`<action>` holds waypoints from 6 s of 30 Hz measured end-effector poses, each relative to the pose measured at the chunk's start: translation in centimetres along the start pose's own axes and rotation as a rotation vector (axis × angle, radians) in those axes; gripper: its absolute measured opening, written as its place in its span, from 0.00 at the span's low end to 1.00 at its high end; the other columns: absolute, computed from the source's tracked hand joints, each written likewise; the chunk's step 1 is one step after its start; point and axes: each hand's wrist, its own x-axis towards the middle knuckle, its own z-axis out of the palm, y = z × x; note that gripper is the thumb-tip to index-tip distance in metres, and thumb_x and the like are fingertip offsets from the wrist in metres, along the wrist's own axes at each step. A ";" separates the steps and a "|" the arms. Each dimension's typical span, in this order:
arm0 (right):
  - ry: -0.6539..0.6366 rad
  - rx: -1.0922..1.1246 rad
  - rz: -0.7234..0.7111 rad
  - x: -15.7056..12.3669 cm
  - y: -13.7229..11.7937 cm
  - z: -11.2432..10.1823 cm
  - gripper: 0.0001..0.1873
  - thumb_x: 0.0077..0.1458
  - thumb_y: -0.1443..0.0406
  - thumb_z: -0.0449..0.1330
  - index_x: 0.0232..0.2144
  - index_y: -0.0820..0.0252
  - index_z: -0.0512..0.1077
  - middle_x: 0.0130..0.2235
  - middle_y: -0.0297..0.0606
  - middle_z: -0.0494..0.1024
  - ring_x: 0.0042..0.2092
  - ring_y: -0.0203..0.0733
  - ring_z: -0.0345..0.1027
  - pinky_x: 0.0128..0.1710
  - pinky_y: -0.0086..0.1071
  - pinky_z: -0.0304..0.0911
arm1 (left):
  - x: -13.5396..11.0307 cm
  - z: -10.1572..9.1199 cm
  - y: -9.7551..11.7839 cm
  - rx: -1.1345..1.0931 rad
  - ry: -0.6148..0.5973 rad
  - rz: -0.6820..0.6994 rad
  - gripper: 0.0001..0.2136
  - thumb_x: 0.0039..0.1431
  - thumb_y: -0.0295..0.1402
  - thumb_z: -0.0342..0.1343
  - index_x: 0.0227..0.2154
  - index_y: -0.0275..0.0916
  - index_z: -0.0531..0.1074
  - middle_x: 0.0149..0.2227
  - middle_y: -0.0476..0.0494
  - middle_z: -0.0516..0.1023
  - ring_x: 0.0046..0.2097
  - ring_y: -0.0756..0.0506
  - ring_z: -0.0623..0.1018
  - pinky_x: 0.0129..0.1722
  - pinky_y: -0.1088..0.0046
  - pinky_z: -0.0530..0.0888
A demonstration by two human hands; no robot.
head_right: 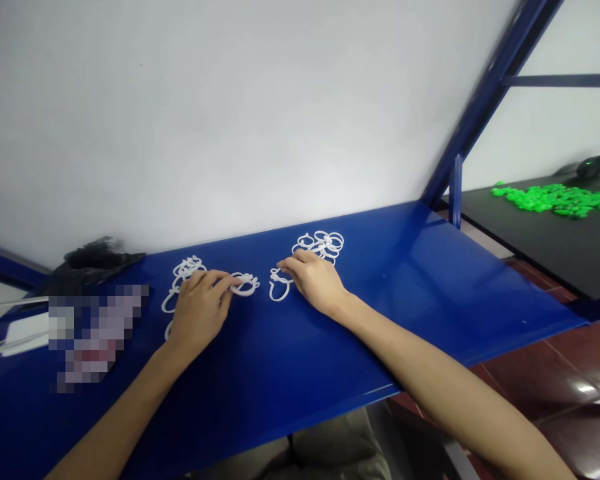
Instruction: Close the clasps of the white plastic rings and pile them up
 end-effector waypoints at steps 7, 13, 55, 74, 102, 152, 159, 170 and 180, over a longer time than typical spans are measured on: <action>0.032 0.000 -0.002 -0.1 -0.3 0.1 0.14 0.68 0.63 0.52 0.46 0.58 0.76 0.39 0.40 0.77 0.38 0.38 0.72 0.36 0.31 0.66 | 0.0 -0.2 0.5 -0.094 -0.003 0.034 0.22 0.56 0.15 0.48 0.47 0.43 0.76 0.47 0.41 0.76 0.49 0.38 0.70 0.48 0.55 0.69; 0.017 0.072 -0.016 -0.4 -1.2 0.4 0.13 0.68 0.63 0.51 0.46 0.59 0.74 0.41 0.39 0.77 0.40 0.37 0.72 0.38 0.29 0.66 | -0.2 -0.1 3.4 -0.235 -0.024 0.164 0.10 0.61 0.36 0.58 0.44 0.43 0.77 0.46 0.42 0.76 0.50 0.38 0.70 0.52 0.55 0.68; -0.058 0.233 -0.193 -0.2 -1.3 0.3 0.12 0.68 0.64 0.51 0.43 0.60 0.74 0.40 0.42 0.77 0.41 0.42 0.70 0.43 0.36 0.68 | 0.4 -0.5 2.7 -0.190 0.099 0.114 0.08 0.63 0.36 0.57 0.43 0.40 0.74 0.40 0.43 0.79 0.45 0.41 0.72 0.47 0.60 0.68; 0.256 -0.254 0.258 2.2 6.2 0.1 0.12 0.62 0.63 0.56 0.44 0.61 0.76 0.39 0.45 0.77 0.42 0.51 0.64 0.45 0.45 0.61 | 0.1 -0.5 2.8 -0.297 0.064 0.203 0.03 0.59 0.31 0.61 0.33 0.46 0.79 0.44 0.47 0.79 0.50 0.40 0.70 0.51 0.56 0.67; -0.234 0.165 -0.237 -0.8 -2.5 -0.1 0.13 0.64 0.56 0.57 0.37 0.58 0.75 0.41 0.40 0.74 0.43 0.40 0.68 0.41 0.33 0.67 | 0.0 -0.3 2.7 -0.418 0.122 0.080 0.06 0.66 0.33 0.54 0.44 0.40 0.71 0.38 0.47 0.80 0.41 0.45 0.74 0.44 0.65 0.70; -0.128 0.006 0.402 5.5 11.7 -4.0 0.08 0.53 0.64 0.60 0.33 0.60 0.79 0.32 0.38 0.81 0.34 0.39 0.72 0.35 0.31 0.62 | 0.1 0.9 2.4 -0.329 -0.026 0.144 0.07 0.65 0.33 0.54 0.37 0.44 0.78 0.45 0.45 0.76 0.49 0.42 0.70 0.51 0.58 0.70; -0.024 -0.056 0.272 5.1 10.8 -3.6 0.11 0.59 0.63 0.57 0.35 0.59 0.79 0.36 0.40 0.81 0.34 0.41 0.71 0.38 0.35 0.63 | 0.0 0.6 2.4 -0.407 0.071 0.198 0.05 0.64 0.30 0.56 0.38 0.43 0.77 0.42 0.46 0.77 0.47 0.44 0.72 0.48 0.61 0.72; -0.263 0.274 0.150 1.3 -1.1 -1.9 0.15 0.65 0.56 0.57 0.34 0.60 0.77 0.31 0.34 0.79 0.30 0.34 0.68 0.33 0.29 0.58 | -0.1 0.2 2.9 -0.339 0.145 0.274 0.03 0.62 0.32 0.59 0.36 0.42 0.76 0.34 0.48 0.77 0.41 0.45 0.72 0.45 0.65 0.69; -0.232 0.262 -0.007 -0.9 -1.5 0.0 0.12 0.67 0.62 0.54 0.41 0.61 0.75 0.39 0.40 0.79 0.38 0.38 0.72 0.40 0.31 0.65 | -0.4 0.1 3.7 -0.571 0.137 0.093 0.08 0.64 0.36 0.57 0.43 0.40 0.69 0.33 0.49 0.74 0.37 0.47 0.74 0.41 0.68 0.73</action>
